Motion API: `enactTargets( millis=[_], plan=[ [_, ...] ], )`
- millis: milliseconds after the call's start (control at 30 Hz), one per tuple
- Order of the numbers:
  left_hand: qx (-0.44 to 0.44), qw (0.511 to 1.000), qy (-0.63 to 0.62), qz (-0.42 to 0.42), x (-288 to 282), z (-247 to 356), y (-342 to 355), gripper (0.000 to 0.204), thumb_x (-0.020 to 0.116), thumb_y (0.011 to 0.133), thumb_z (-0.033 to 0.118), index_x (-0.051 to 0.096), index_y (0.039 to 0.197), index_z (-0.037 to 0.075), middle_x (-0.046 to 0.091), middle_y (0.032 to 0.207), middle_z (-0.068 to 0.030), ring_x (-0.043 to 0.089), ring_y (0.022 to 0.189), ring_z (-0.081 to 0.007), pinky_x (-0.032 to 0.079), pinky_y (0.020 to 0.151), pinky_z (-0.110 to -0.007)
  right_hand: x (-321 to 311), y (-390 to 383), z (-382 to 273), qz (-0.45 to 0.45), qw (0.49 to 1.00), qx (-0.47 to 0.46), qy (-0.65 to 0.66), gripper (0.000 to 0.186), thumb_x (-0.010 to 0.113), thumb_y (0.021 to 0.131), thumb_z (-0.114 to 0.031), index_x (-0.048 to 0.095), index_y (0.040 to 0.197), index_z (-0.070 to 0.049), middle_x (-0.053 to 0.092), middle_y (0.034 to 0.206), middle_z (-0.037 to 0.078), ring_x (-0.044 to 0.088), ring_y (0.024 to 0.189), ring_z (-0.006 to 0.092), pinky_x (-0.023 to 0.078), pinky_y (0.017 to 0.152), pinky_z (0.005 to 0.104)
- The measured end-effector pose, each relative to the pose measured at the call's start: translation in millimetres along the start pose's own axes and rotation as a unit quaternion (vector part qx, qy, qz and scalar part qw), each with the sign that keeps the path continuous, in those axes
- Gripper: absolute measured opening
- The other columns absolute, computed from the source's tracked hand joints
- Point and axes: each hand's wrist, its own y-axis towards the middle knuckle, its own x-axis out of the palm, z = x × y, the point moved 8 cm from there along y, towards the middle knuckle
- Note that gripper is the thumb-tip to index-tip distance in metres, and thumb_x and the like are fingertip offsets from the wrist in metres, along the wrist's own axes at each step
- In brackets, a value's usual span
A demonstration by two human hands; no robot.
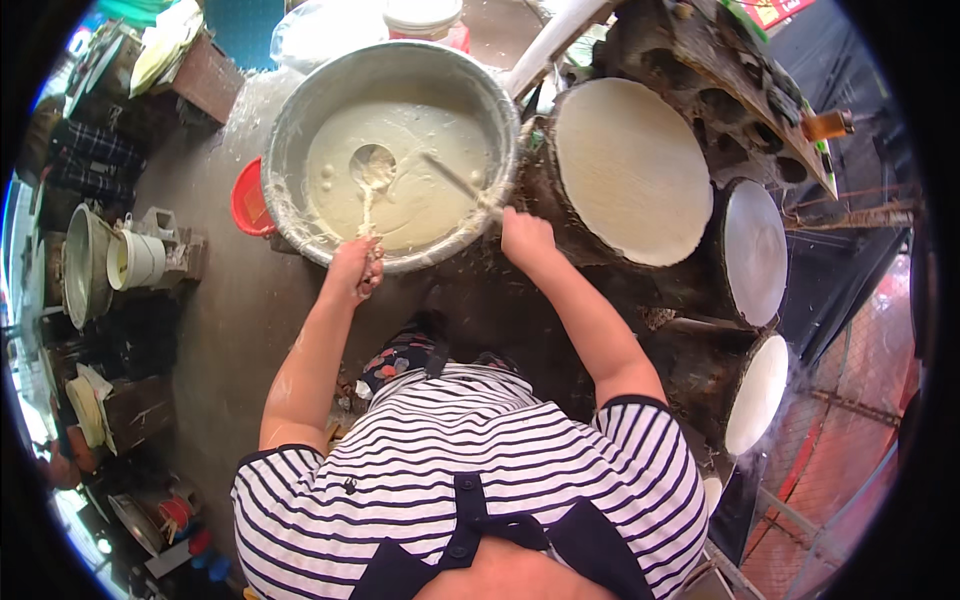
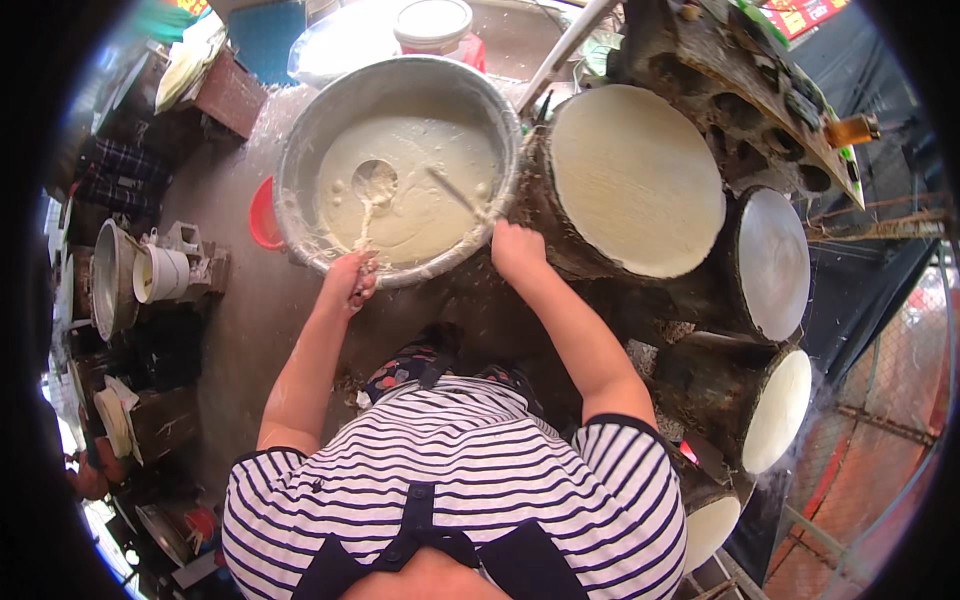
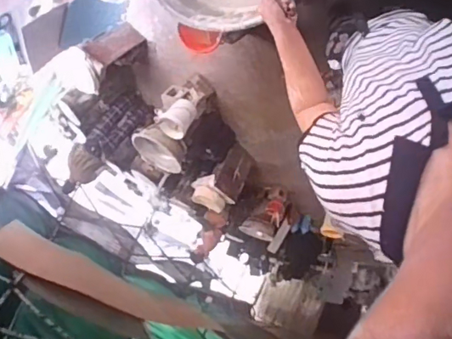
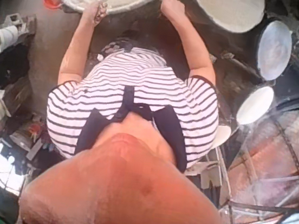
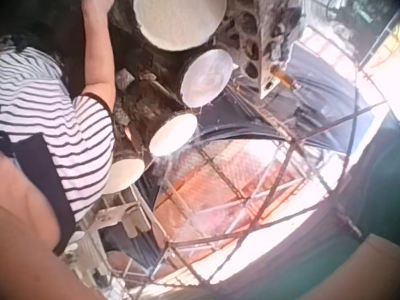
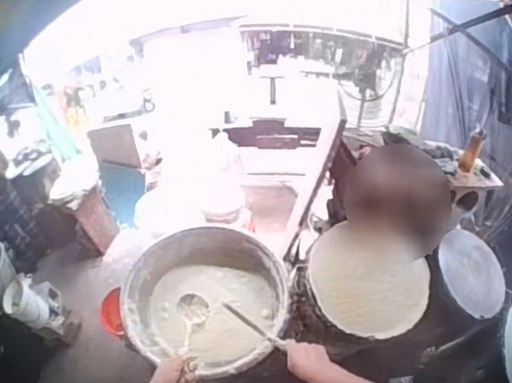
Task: The person ladles batter onto multiple hot griddles, spreads it into thin crepes, and removes cooked crepes to a stack. They repeat this cycle across several griddles using a ladle and a wooden spreader.
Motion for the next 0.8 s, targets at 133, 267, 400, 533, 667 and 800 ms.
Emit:
enactTargets(
  millis=[133, 267, 400, 533, 667, 800],
  plan=[
    [-0.001, 0.995, 0.078, 0.064, -5, -5, 51, 0.021, 0.049, 0.089, 0.026, 0.047, 0.082, 0.006, 0.043, 0.046, -0.0034, 0.038, 0.031, -0.0133, 0.03, 0.027, -0.026, 5, 44, -38, -0.157, 0.978, -0.092, -0.102, 0.018, 0.048, 0.079, -0.013, 0.059, 0.088, -0.001, 0.065, 0.084, 0.017, 0.064, 0.078, 0.0347, 0.05, 0.07, 0.0455],
    [0.014, 0.965, 0.248, 0.079, -6, -17, 114, 0.023, 0.048, 0.087, 0.023, 0.052, 0.088, 0.0, 0.053, 0.051, -0.0131, 0.05, 0.035, -0.0232, 0.039, 0.032, -0.038, -32, 44, -22, -0.102, 0.993, -0.014, -0.048, 0.022, 0.048, 0.078, -0.008, 0.067, 0.088, -0.003, 0.066, 0.089, 0.017, 0.066, 0.084, 0.0304, 0.052, 0.071, 0.0397],
    [-0.019, 0.898, 0.438, -0.011, 8, -70, 192, 0.023, 0.047, 0.085, 0.014, 0.055, 0.088, -0.007, 0.057, 0.059, -0.021, 0.057, 0.043, -0.0282, 0.042, 0.036, -0.041, 0, 56, -6, -0.136, 0.987, 0.034, -0.079, 0.022, 0.049, 0.078, -0.009, 0.068, 0.088, -0.002, 0.067, 0.09, 0.018, 0.066, 0.086, 0.0304, 0.052, 0.074, 0.0405],
    [-0.056, 0.967, 0.243, 0.056, 36, -56, 168, 0.018, 0.046, 0.084, 0.009, 0.055, 0.085, -0.007, 0.056, 0.058, -0.0196, 0.055, 0.043, -0.0288, 0.039, 0.035, -0.041, 15, 56, -7, -0.157, 0.987, 0.041, -0.015, 0.02, 0.052, 0.075, -0.008, 0.065, 0.086, 0.001, 0.065, 0.091, 0.021, 0.064, 0.086, 0.0353, 0.051, 0.075, 0.0436],
    [-0.087, 0.983, 0.153, 0.05, 46, -54, 160, 0.017, 0.044, 0.085, 0.01, 0.051, 0.079, -0.004, 0.051, 0.056, -0.0152, 0.048, 0.04, -0.024, 0.035, 0.033, -0.038, 7, 50, -5, -0.177, 0.984, 0.022, -0.005, 0.02, 0.052, 0.074, -0.007, 0.066, 0.088, 0.001, 0.065, 0.093, 0.02, 0.064, 0.088, 0.034, 0.052, 0.075, 0.0423],
    [-0.108, 0.981, 0.141, 0.072, 55, -60, 144, 0.02, 0.043, 0.088, 0.013, 0.047, 0.077, -0.004, 0.049, 0.057, -0.0129, 0.044, 0.039, -0.02, 0.032, 0.033, -0.033, 3, 46, 1, -0.179, 0.984, 0.017, -0.01, 0.022, 0.053, 0.075, -0.009, 0.067, 0.091, -0.002, 0.066, 0.096, 0.018, 0.064, 0.091, 0.0316, 0.052, 0.076, 0.0403]
  ],
)
